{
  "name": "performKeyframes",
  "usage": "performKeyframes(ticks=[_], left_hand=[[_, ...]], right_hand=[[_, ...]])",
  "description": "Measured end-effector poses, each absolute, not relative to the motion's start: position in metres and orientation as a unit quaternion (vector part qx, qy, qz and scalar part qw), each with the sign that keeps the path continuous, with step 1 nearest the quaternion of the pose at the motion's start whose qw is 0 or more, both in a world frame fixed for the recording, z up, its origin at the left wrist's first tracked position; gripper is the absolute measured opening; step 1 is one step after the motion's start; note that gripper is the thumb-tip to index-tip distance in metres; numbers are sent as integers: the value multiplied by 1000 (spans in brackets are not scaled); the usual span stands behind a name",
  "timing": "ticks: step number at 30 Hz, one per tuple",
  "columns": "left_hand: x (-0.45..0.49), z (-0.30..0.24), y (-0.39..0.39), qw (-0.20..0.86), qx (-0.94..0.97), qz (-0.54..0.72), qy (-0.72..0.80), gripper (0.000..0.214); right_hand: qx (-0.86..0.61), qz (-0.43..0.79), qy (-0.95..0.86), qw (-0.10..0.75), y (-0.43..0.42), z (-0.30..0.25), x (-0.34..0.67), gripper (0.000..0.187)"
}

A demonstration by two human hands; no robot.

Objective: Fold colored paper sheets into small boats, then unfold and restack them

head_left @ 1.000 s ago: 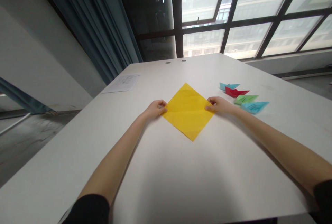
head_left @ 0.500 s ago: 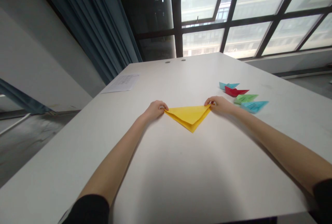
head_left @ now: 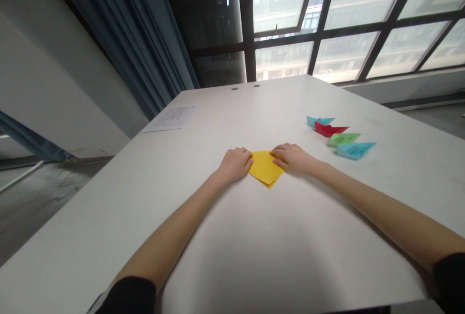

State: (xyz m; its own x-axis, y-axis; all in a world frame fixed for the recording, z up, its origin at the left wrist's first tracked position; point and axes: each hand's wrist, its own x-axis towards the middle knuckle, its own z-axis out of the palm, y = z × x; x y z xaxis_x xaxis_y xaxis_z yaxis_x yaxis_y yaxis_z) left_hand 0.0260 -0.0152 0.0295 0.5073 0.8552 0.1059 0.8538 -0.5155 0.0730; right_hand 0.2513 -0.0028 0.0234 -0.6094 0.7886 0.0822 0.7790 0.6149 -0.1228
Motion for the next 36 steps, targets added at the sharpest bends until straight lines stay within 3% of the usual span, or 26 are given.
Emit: performKeyframes(ticks=[7, 22, 36], left_hand=[[45, 12, -26, 60, 865, 28, 497, 57], [20, 23, -25, 106, 733, -93, 665, 107], [18, 30, -25, 91, 706, -105, 694, 114]], right_hand=[[-402, 53, -910, 85, -11, 5, 239, 55], [-503, 145, -851, -43, -8, 9, 271, 102], [-504, 126, -854, -21, -13, 12, 261, 101]])
